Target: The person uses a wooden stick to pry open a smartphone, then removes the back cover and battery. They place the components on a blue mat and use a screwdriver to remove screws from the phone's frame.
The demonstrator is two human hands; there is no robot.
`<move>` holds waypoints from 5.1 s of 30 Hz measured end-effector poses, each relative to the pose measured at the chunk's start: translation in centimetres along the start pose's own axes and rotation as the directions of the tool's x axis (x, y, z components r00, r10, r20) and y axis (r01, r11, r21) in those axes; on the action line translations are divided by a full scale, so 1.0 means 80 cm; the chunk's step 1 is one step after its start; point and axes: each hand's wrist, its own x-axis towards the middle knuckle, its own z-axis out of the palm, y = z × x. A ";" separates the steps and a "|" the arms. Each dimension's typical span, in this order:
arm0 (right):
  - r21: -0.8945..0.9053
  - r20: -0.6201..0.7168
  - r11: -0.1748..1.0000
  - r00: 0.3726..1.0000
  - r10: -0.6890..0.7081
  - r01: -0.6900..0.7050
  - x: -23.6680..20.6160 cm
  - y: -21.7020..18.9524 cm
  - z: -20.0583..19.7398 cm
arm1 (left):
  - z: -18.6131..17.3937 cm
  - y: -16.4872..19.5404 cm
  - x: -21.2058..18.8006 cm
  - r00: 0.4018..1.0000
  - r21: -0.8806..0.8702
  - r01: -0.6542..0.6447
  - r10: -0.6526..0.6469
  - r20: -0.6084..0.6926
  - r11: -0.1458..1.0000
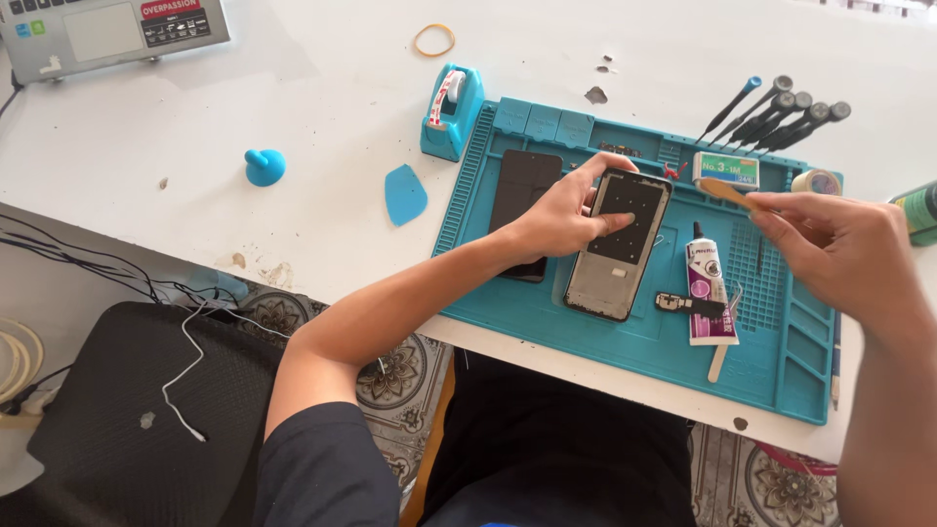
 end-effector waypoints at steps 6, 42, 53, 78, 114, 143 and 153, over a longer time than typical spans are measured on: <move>-0.059 0.393 0.986 0.904 0.166 -0.156 -0.002 -0.009 0.028 | 0.001 -0.004 -0.004 1.000 0.021 -0.006 0.007 -0.026 1.000; 0.012 0.459 0.992 0.881 -0.118 0.127 -0.022 -0.033 -0.003 | 0.038 0.007 0.007 1.000 -0.022 0.012 -0.012 -0.006 1.000; 0.049 0.540 0.978 0.819 -0.196 0.202 -0.027 -0.035 0.003 | 0.037 0.000 0.005 1.000 -0.014 0.009 -0.009 -0.017 1.000; -0.043 0.597 0.995 0.801 -0.044 0.087 -0.023 -0.022 0.006 | 0.038 -0.010 0.014 1.000 -0.040 0.004 -0.004 -0.014 0.999; -0.100 0.491 0.991 0.871 -0.031 0.091 -0.038 -0.041 -0.002 | 0.043 -0.014 0.017 0.985 -0.299 -0.157 0.125 -0.123 0.941; -0.048 -0.113 0.958 0.952 -0.285 0.282 -0.035 -0.003 -0.003 | 0.071 -0.032 0.015 0.966 -0.433 0.184 -0.080 0.248 0.882; 0.185 -0.220 0.936 0.941 -0.259 0.300 -0.038 0.014 0.010 | 0.061 -0.057 0.021 0.998 -0.541 0.015 -0.042 -0.036 0.841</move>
